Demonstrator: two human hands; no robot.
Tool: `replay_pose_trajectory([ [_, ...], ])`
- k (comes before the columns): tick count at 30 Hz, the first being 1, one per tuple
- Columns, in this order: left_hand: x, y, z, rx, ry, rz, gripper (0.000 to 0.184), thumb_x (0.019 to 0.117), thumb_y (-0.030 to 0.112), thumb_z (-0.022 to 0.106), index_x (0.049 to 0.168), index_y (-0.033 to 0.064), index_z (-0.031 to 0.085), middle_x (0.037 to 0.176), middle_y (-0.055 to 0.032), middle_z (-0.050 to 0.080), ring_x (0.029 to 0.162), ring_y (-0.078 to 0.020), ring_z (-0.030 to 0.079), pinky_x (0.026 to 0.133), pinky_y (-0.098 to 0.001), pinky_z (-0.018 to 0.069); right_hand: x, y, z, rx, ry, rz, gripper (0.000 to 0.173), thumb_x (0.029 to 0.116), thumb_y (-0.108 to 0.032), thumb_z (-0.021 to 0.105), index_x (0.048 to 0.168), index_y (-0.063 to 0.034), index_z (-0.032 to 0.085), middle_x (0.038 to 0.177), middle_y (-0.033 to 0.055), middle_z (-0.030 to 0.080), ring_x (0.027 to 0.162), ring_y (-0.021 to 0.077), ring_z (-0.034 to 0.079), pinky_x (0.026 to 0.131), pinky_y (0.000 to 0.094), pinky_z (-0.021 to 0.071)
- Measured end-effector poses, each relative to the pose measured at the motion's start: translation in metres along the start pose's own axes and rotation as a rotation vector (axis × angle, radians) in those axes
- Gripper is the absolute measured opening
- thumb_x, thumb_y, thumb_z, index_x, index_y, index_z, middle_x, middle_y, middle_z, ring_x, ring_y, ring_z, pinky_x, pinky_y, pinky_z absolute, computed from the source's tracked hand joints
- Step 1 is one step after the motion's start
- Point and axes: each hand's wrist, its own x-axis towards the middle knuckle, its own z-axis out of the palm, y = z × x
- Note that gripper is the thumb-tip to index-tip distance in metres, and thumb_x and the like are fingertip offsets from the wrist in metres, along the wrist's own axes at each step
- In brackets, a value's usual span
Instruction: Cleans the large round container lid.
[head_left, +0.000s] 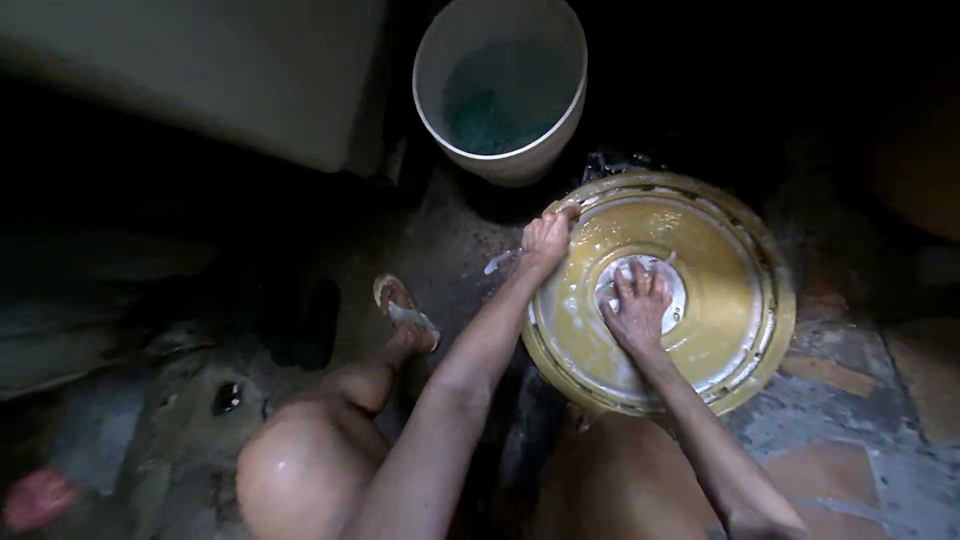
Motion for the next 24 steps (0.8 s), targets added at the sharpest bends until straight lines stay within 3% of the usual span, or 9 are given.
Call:
replay_pose_trajectory([
  [2,-0.004,0.0,-0.001,0.049,-0.004,0.025,0.039,0.1113,0.029,0.04,0.145,0.034,0.058,0.123,-0.0154,0.071,0.111,-0.0405,0.068,0.089,-0.0606,0.0526,-0.002,0.001,0.006,-0.013,-0.012,-0.023,0.058,0.1028,-0.053,0.045,0.146,-0.0164,0.059,0.16,0.0207,0.041,0.15,0.0558,0.021,0.116,0.0786,0.0096],
  [4,-0.025,-0.011,-0.003,0.062,-0.017,-0.008,0.043,0.1086,0.02,0.042,0.147,0.0344,0.056,0.124,-0.0159,0.071,0.111,-0.0405,0.068,0.088,-0.0602,0.0529,-0.003,-0.002,0.007,-0.026,-0.01,0.02,0.052,0.1051,-0.045,0.045,0.15,-0.0214,0.054,0.161,0.0192,0.039,0.151,0.0559,0.017,0.114,0.0802,0.006],
  [7,-0.073,-0.044,0.011,0.026,0.063,-0.076,0.034,0.1093,0.024,0.047,0.14,0.0255,0.062,0.109,-0.0192,0.073,0.097,-0.0425,0.07,0.078,-0.0608,0.0548,-0.001,-0.005,0.012,-0.041,0.049,0.049,0.049,0.1065,-0.041,0.042,0.15,-0.021,0.055,0.161,0.0181,0.041,0.15,0.0559,0.02,0.113,0.0816,0.0078],
  [10,-0.082,-0.051,0.022,-0.011,0.019,-0.183,0.037,0.1108,0.029,0.044,0.145,0.0267,0.059,0.113,-0.0179,0.073,0.104,-0.0413,0.069,0.087,-0.0594,0.0534,-0.003,-0.005,0.013,-0.032,0.066,0.043,0.048,0.1064,-0.04,0.043,0.147,-0.019,0.058,0.16,0.0182,0.042,0.149,0.0562,0.023,0.113,0.0821,0.0084],
  [14,-0.063,-0.031,0.022,-0.144,0.104,-0.087,0.035,0.1111,0.033,0.043,0.139,0.0218,0.061,0.114,-0.0227,0.07,0.103,-0.0466,0.067,0.08,-0.0642,0.0531,-0.006,-0.009,0.016,-0.021,0.076,0.078,0.049,0.1051,-0.036,0.047,0.148,-0.015,0.056,0.159,0.0204,0.042,0.149,0.0569,0.024,0.115,0.0795,0.0096],
  [17,-0.068,-0.029,0.013,-0.123,0.107,-0.033,0.034,0.1107,0.034,0.045,0.139,0.0227,0.061,0.114,-0.0213,0.07,0.102,-0.0459,0.067,0.08,-0.0631,0.0532,-0.01,-0.016,0.021,-0.013,0.092,0.14,0.056,0.1032,-0.04,0.05,0.15,-0.0091,0.053,0.157,0.024,0.043,0.146,0.059,0.027,0.115,0.0783,0.0147],
  [20,-0.086,-0.045,0.015,-0.035,0.06,-0.116,0.035,0.1107,0.034,0.044,0.135,0.0194,0.065,0.108,-0.0208,0.072,0.1,-0.0436,0.069,0.082,-0.0621,0.054,-0.008,-0.017,0.019,-0.033,0.106,0.173,0.059,0.1027,-0.043,0.05,0.151,-0.0093,0.051,0.157,0.0257,0.042,0.147,0.0561,0.028,0.116,0.0756,0.0159],
  [24,-0.083,-0.045,0.013,-0.045,0.026,-0.159,0.034,0.1107,0.031,0.045,0.136,0.0195,0.066,0.113,-0.0201,0.072,0.104,-0.0432,0.069,0.086,-0.0618,0.053,-0.005,-0.015,0.021,-0.062,0.118,0.152,0.062,0.1044,-0.043,0.046,0.153,-0.0051,0.047,0.158,0.0311,0.037,0.147,0.0568,0.027,0.118,0.074,0.0142],
])
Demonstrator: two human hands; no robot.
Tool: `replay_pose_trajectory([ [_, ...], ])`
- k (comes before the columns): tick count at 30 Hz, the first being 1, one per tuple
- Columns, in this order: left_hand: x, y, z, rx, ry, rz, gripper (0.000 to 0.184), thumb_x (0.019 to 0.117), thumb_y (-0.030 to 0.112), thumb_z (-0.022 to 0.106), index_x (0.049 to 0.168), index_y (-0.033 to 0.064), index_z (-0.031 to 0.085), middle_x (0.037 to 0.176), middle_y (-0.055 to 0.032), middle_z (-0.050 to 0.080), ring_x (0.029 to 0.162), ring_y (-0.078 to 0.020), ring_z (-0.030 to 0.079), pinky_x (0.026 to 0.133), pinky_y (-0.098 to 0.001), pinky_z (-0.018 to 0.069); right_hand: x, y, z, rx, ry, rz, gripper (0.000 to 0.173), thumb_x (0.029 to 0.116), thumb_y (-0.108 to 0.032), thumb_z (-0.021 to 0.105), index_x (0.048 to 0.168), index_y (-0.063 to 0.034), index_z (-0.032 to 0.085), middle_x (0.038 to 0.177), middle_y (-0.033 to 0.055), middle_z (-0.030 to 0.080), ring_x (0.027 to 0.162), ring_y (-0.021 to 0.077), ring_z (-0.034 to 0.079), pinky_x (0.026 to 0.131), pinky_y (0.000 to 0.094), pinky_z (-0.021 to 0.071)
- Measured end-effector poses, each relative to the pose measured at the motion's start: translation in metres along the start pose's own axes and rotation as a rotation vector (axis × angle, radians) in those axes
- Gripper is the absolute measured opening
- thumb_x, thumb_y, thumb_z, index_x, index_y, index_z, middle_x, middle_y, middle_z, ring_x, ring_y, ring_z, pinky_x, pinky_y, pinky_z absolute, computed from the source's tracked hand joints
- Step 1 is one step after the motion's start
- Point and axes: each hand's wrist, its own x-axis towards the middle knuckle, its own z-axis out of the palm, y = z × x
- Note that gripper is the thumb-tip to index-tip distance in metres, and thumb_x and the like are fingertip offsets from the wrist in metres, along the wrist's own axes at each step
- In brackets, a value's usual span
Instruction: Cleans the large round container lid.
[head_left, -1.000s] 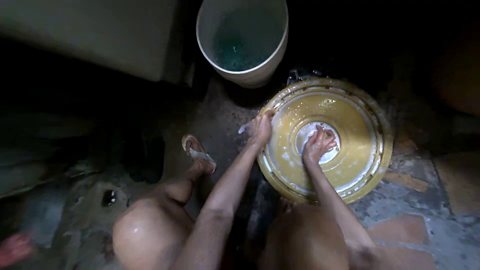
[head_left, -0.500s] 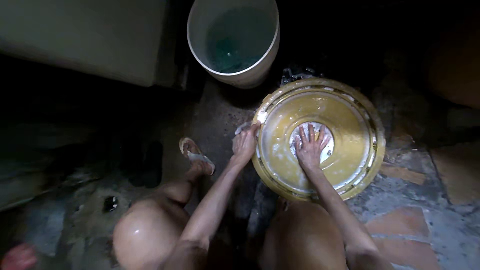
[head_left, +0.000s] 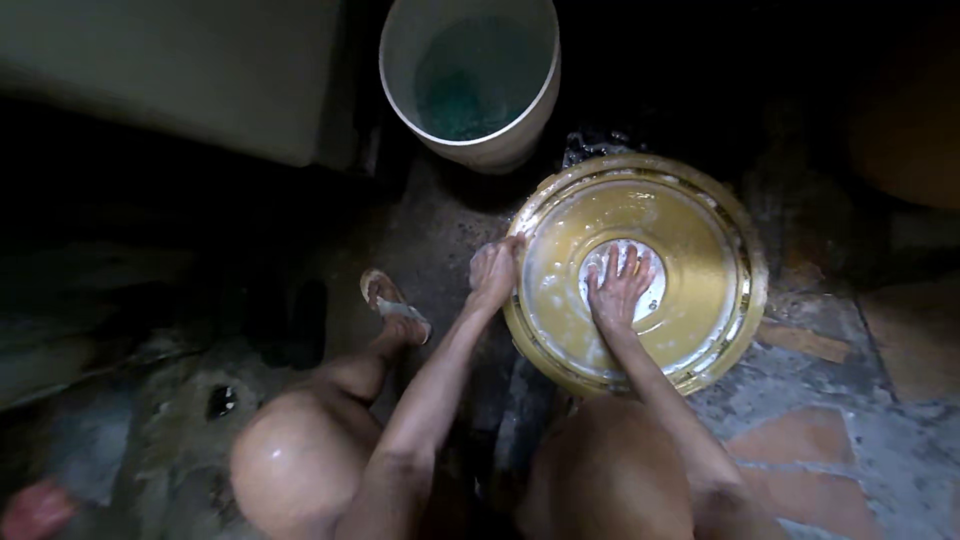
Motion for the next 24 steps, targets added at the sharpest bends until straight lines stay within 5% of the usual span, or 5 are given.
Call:
replay_pose_trajectory([
  [10,0.068,0.051,-0.014,0.08,-0.048,0.116,0.036,0.1103,0.031,0.043,0.141,0.027,0.061,0.126,-0.016,0.07,0.114,-0.04,0.067,0.092,-0.0604,0.0524,0.017,-0.016,0.006,0.008,0.044,0.224,0.062,0.106,-0.046,0.043,0.156,-0.0089,0.043,0.162,0.0254,0.033,0.152,0.0499,0.02,0.119,0.0734,0.0073],
  [16,0.003,0.009,-0.027,0.05,-0.021,0.079,0.03,0.109,0.026,0.049,0.132,0.0162,0.066,0.111,-0.0232,0.071,0.1,-0.0464,0.068,0.079,-0.0634,0.0536,0.026,-0.015,-0.003,-0.014,0.021,0.209,0.061,0.1061,-0.047,0.043,0.156,-0.0118,0.044,0.162,0.0221,0.036,0.152,0.0506,0.021,0.115,0.079,0.0059],
  [24,0.054,0.043,-0.004,0.0,-0.003,0.074,0.037,0.1108,0.029,0.042,0.143,0.0289,0.061,0.123,-0.0174,0.071,0.112,-0.0413,0.068,0.091,-0.0604,0.0526,0.022,-0.014,-0.001,0.003,-0.001,0.226,0.065,0.1059,-0.051,0.043,0.158,-0.0134,0.04,0.165,0.0227,0.03,0.154,0.0502,0.014,0.113,0.0804,0.0047],
])
